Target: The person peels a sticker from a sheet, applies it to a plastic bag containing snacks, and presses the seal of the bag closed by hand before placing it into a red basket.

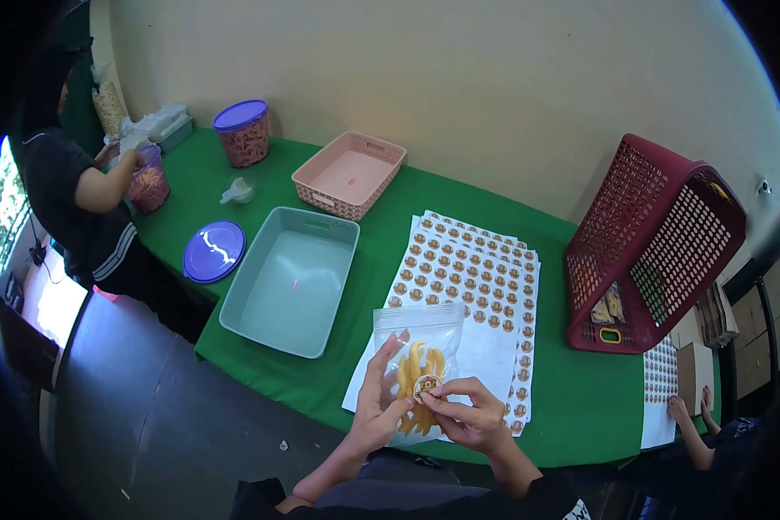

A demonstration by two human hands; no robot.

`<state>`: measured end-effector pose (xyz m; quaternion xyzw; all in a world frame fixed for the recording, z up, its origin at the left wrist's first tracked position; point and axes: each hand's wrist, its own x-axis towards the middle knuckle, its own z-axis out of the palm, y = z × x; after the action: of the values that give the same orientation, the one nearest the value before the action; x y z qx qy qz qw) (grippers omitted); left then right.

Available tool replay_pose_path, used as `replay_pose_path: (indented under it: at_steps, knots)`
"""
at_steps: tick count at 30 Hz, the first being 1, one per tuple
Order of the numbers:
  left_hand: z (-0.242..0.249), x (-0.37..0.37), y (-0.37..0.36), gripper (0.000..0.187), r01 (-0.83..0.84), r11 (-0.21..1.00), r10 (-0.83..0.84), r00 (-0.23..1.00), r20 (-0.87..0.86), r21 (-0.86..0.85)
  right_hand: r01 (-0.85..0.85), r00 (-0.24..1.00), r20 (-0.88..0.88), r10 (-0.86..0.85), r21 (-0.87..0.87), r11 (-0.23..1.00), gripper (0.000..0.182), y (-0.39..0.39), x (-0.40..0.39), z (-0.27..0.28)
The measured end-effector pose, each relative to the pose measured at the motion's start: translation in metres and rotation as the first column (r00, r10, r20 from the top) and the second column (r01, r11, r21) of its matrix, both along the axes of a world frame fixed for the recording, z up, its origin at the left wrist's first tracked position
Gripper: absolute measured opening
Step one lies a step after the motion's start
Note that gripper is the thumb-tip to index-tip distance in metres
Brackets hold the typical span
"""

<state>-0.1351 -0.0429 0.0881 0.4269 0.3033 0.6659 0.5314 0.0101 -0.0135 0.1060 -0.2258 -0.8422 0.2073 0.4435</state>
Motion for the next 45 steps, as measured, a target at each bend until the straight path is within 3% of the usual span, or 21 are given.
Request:
replay_pose_path:
  at_steps: [5, 10, 16, 21, 23, 25, 27, 28, 29, 31, 32, 35, 37, 39, 41, 43, 44, 45]
  knots:
    - [0.002, 0.006, -0.004, 0.069, 0.040, 0.999, -0.040, 0.997, -0.060, -0.002, 0.087, 0.996, 0.003, -0.087, 0.029, 0.996, 0.026, -0.009, 0.008, 0.000]
    - [0.004, 0.026, -0.013, 0.065, 0.077, 0.993, -0.067, 0.992, -0.112, 0.088, 0.093, 0.996, -0.019, -0.092, 0.043, 0.995, 0.036, -0.027, 0.031, 0.000]
    - [0.019, 0.079, -0.033, 0.061, 0.213, 0.973, -0.199, 0.969, -0.149, 0.086, 0.198, 0.980, 0.018, -0.197, -0.030, 0.980, 0.029, -0.066, 0.085, 0.013]
    - [0.016, 0.132, -0.070, 0.056, 0.316, 0.945, -0.299, 0.939, -0.170, 0.087, 0.331, 0.942, 0.047, -0.331, 0.019, 0.944, 0.028, -0.128, 0.138, 0.013]
    - [0.010, 0.155, -0.099, 0.055, 0.380, 0.923, -0.361, 0.909, -0.208, 0.057, 0.334, 0.932, -0.090, -0.350, -0.159, 0.929, 0.020, -0.159, 0.159, 0.000]
    - [0.006, 0.175, -0.122, 0.053, 0.432, 0.901, -0.411, 0.876, -0.251, 0.033, 0.385, 0.903, -0.122, -0.411, -0.190, 0.903, 0.023, -0.185, 0.178, -0.011]
    - [0.003, 0.193, -0.142, 0.052, 0.480, 0.877, -0.452, 0.839, -0.302, 0.023, 0.637, 0.643, -0.094, -0.760, -0.483, 0.600, 0.032, -0.213, 0.192, -0.019]
    - [0.001, 0.210, -0.158, 0.052, 0.501, 0.865, -0.468, 0.829, -0.306, 0.035, 0.677, 0.575, 0.060, -0.816, -0.594, 0.434, 0.044, -0.236, 0.215, -0.036]
    - [-0.001, 0.219, -0.166, 0.053, 0.559, 0.829, -0.532, 0.795, -0.290, 0.012, 0.685, 0.564, 0.058, -0.824, -0.591, 0.427, 0.044, -0.248, 0.223, -0.047]
    - [-0.003, 0.237, -0.177, 0.056, 0.669, 0.743, -0.650, 0.716, -0.255, -0.018, 0.221, 0.711, -0.257, -0.655, -0.802, 0.555, 0.046, -0.262, 0.238, -0.057]
    - [-0.011, 0.246, -0.181, 0.057, 0.672, 0.740, -0.622, 0.703, -0.345, 0.035, 0.107, 0.751, -0.286, -0.596, -0.837, 0.537, 0.042, -0.277, 0.245, -0.055]
    - [-0.019, 0.270, -0.192, 0.063, 0.731, 0.669, -0.601, 0.638, -0.481, 0.133, 0.231, 0.704, -0.251, -0.664, -0.803, 0.549, 0.035, -0.312, 0.264, -0.053]
    - [-0.019, 0.287, -0.204, 0.072, 0.760, 0.642, -0.679, 0.625, -0.384, 0.100, 0.236, 0.650, -0.271, -0.710, -0.816, 0.527, 0.033, -0.329, 0.272, -0.054]
    - [-0.012, 0.300, -0.213, 0.080, 0.810, 0.583, -0.794, 0.585, -0.163, 0.065, 0.378, 0.602, -0.228, -0.765, -0.763, 0.525, 0.030, -0.343, 0.274, -0.047]
    - [-0.018, 0.308, -0.211, 0.078, 0.842, 0.540, -0.825, 0.529, -0.199, -0.001, 0.424, 0.553, -0.239, -0.798, -0.744, 0.516, 0.027, -0.351, 0.276, -0.047]
    - [-0.026, 0.315, -0.208, 0.061, 0.864, 0.479, -0.835, 0.393, -0.386, -0.156, 0.397, 0.471, -0.308, -0.827, -0.762, 0.511, 0.026, -0.359, 0.281, -0.052]
    - [-0.028, 0.318, -0.206, 0.061, 0.868, 0.471, -0.838, 0.384, -0.388, -0.158, 0.395, 0.456, -0.316, -0.832, -0.766, 0.507, 0.027, -0.362, 0.282, -0.048]
    - [-0.029, 0.321, -0.204, 0.047, 0.876, 0.442, -0.829, 0.318, -0.460, -0.191, 0.398, 0.448, -0.317, -0.836, -0.767, 0.504, 0.027, -0.364, 0.283, -0.048]
